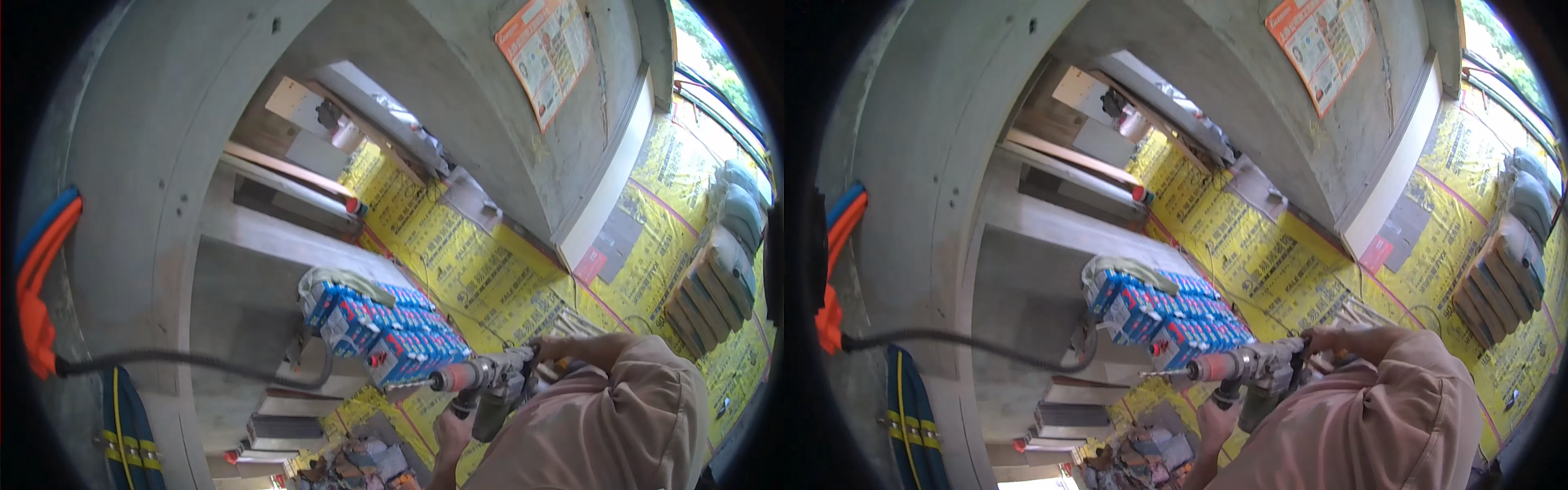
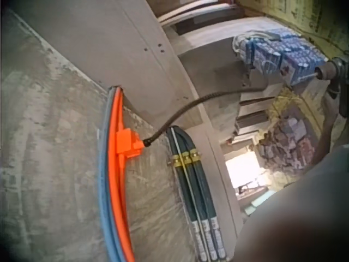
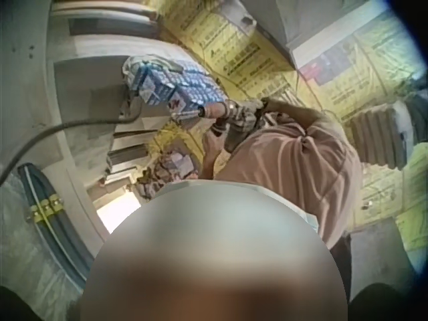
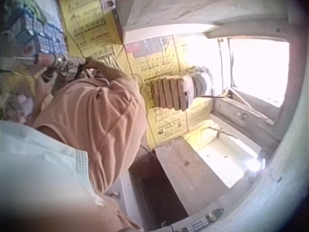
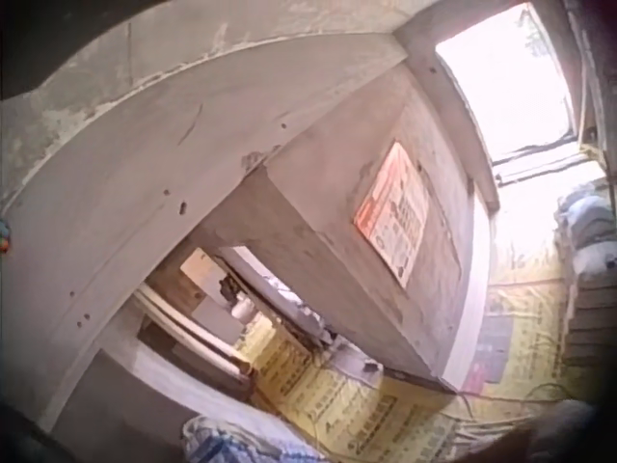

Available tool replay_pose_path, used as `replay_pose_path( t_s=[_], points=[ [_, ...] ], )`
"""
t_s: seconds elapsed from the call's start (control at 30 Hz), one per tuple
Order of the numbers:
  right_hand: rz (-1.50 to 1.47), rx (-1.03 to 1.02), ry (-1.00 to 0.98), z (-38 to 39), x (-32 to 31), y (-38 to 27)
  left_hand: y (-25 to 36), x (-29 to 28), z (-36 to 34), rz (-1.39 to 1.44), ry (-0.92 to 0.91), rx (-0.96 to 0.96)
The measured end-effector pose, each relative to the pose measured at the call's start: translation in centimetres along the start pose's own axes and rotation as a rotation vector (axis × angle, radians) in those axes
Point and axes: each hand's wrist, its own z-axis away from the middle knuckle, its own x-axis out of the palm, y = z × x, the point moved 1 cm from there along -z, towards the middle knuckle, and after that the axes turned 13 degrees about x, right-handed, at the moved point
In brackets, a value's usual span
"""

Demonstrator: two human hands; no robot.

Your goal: Using a wall chaser to cut grooves and a rotary hammer to drill holes in a concrete wall for renovation.

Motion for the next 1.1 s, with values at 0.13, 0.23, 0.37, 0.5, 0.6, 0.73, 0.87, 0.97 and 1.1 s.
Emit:
replay_pose_path(
  t_s=[0.13, 0.23, 0.37, 0.5, 0.6, 0.73, 0.87, 0.97, 1.1],
  points=[
    [-0.001, -0.086, 0.135, 1.9, -7.0, -2.6, 3.4, -0.1, -4.6, 0.166, 0.059, 0.124],
    [0.146, -0.454, 0.350, 3.7, -14.4, -7.0, 8.3, -2.3, -6.7, 0.205, 0.159, 0.202],
    [-0.107, -0.691, 0.306, 14.3, -19.4, -20.4, 4.8, -2.4, -6.4, -0.168, 0.469, 0.713],
    [-0.056, -1.143, 0.199, 22.3, -17.4, -31.4, 2.4, -10.3, -5.7, -0.378, 0.658, 0.665],
    [0.010, -1.091, -0.016, 25.6, -14.6, -33.8, 2.0, -8.9, -1.0, -0.564, 0.786, 0.531],
    [0.190, -0.947, -0.111, 24.8, -11.6, -32.0, 1.7, -6.8, 2.7, -0.807, 0.930, 0.419],
    [0.445, -0.977, -0.217, 23.2, -6.5, -31.2, 0.1, -6.6, 4.2, -1.032, 1.013, 0.383],
    [0.370, -1.131, -0.213, 24.1, -1.8, -32.4, -5.6, -5.0, 8.3, -0.837, 0.585, 0.420],
    [0.271, -1.175, -0.194, 24.6, 0.7, -33.3, -5.4, -7.3, 9.3, -0.756, 0.642, 0.379]
  ],
)
